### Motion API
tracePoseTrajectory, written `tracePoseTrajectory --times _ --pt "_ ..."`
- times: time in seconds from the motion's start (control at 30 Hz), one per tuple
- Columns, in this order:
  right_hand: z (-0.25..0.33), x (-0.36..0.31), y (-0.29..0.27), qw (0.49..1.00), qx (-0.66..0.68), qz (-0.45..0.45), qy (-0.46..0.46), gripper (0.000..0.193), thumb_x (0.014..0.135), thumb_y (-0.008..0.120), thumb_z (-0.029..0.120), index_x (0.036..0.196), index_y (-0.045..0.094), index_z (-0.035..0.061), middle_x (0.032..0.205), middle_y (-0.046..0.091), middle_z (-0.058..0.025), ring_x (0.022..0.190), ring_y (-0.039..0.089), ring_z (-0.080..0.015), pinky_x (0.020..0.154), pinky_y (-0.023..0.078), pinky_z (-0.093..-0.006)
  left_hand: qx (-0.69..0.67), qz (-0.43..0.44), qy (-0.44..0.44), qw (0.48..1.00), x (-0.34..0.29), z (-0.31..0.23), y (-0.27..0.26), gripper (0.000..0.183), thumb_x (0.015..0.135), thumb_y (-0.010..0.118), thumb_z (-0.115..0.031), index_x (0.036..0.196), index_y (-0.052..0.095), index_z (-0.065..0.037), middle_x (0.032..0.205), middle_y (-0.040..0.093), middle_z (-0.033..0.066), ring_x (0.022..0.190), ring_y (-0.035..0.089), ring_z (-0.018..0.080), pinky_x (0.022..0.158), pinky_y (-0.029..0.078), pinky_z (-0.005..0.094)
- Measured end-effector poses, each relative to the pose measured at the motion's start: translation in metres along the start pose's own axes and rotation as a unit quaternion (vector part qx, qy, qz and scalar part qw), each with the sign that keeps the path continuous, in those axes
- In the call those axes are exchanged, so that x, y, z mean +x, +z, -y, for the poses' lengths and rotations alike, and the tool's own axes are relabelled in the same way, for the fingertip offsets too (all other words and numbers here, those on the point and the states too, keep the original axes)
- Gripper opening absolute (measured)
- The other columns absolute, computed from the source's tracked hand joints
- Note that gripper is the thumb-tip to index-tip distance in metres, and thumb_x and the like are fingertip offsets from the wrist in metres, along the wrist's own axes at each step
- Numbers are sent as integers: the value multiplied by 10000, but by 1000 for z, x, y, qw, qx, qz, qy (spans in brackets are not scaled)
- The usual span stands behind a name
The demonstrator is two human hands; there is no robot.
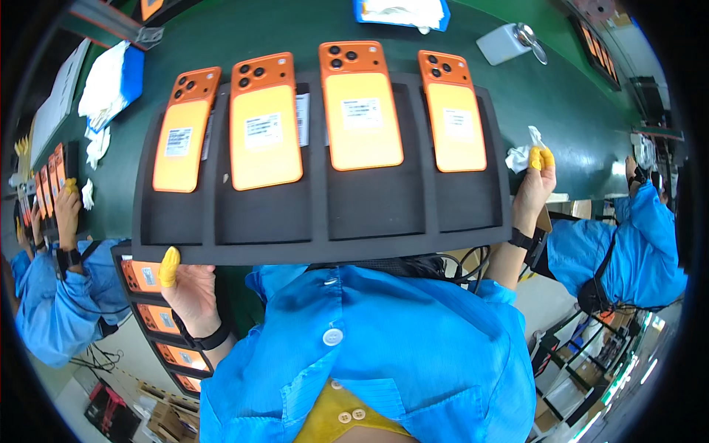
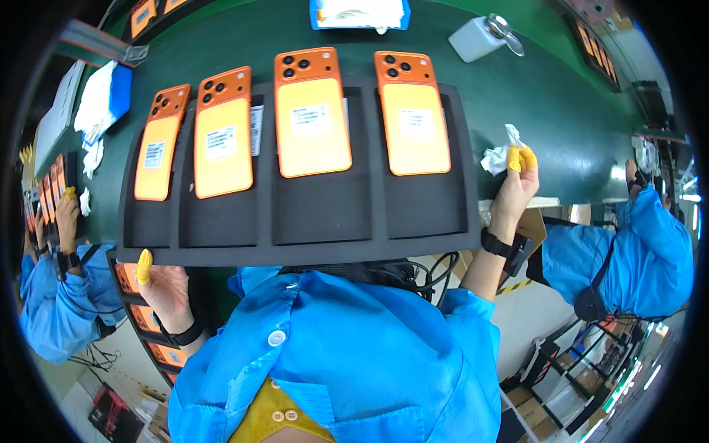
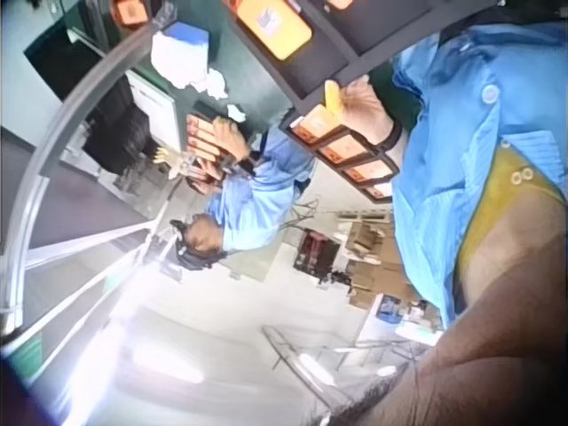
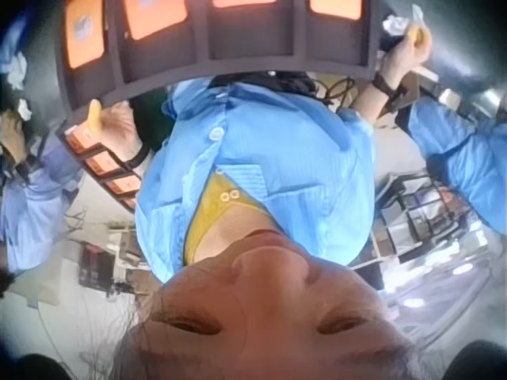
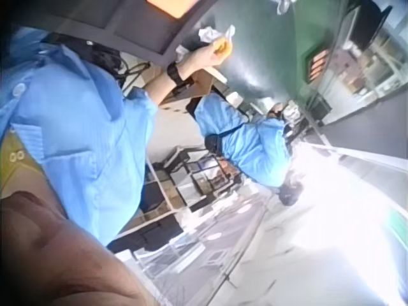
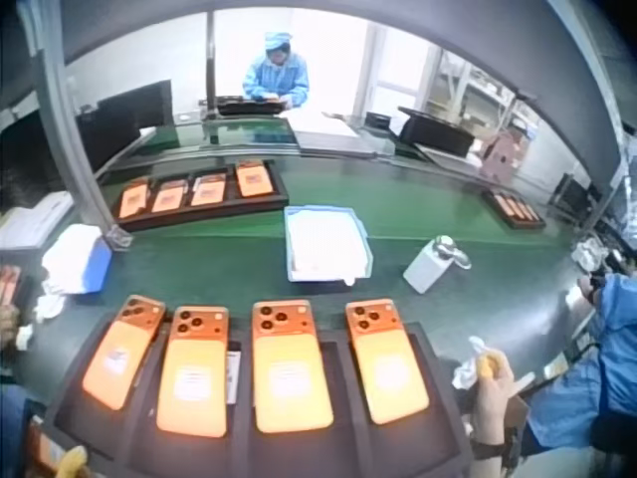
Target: The worker is cleaning and inspecting the back and sides of orange smartphones at an assembly line using a cleaning cloth.
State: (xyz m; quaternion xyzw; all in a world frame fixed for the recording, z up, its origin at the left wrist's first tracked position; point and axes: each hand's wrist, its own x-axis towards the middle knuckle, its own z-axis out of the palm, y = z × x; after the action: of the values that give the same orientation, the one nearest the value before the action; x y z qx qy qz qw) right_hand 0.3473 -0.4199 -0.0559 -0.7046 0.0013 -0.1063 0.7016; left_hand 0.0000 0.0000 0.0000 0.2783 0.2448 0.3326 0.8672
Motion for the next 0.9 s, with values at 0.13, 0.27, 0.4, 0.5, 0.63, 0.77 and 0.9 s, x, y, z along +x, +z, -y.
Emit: tracePoseTrajectory --times 0.13,0.27,0.4,0.5,0.63,0.77,0.9 --pt "8 -8 12 1000 5 -12 -22 220 887 580 23 1105 569 -6 964 611 -35 847 566 -82 747 445 -196 -6 14 -16 1000 5 -8 -6 334 896 532 -168 1157 527 41 1098 615 203 882 662 307 699 595 392" --pt "13 -9 13 1000 -4 -17 -20 216 889 588 40 1100 571 1 952 610 -29 841 561 -73 741 440 -188 -31 26 -33 999 8 -5 -4 326 898 521 -153 1156 528 48 1119 606 210 940 647 314 783 574 424" --pt "10 -9 11 999 -1 -12 -31 210 885 600 49 1089 578 4 944 608 -24 842 559 -67 736 435 -185 -33 19 -30 999 7 -7 -4 315 896 513 -132 1156 529 47 1119 606 212 979 632 317 829 553 448" --pt "11 -9 9 999 -16 -8 -42 204 885 593 34 1086 581 5 945 608 -22 850 559 -65 735 433 -183 -44 28 -63 997 8 -7 -9 309 896 506 -123 1154 529 46 1125 603 204 991 625 317 841 545 454" --pt "13 -8 12 999 -13 -9 -41 204 884 585 18 1088 579 4 947 610 -23 854 561 -66 735 433 -182 1 -3 -46 999 8 -6 -14 304 901 493 -108 1162 516 46 1131 601 190 984 623 309 825 546 442" --pt "16 -8 16 999 -11 -10 -42 198 888 580 21 1084 577 2 940 609 -21 841 560 -67 727 434 -184 -6 -57 -46 997 8 -2 -22 316 907 488 -121 1180 502 37 1145 597 180 977 622 303 812 542 430" --pt "30 -17 29 995 72 -49 49 203 907 534 36 1106 560 6 957 595 -33 846 557 -81 743 448 -205 34 -53 -42 997 2 -7 -51 351 926 465 -156 1220 479 35 1245 532 189 1077 569 312 845 524 437"
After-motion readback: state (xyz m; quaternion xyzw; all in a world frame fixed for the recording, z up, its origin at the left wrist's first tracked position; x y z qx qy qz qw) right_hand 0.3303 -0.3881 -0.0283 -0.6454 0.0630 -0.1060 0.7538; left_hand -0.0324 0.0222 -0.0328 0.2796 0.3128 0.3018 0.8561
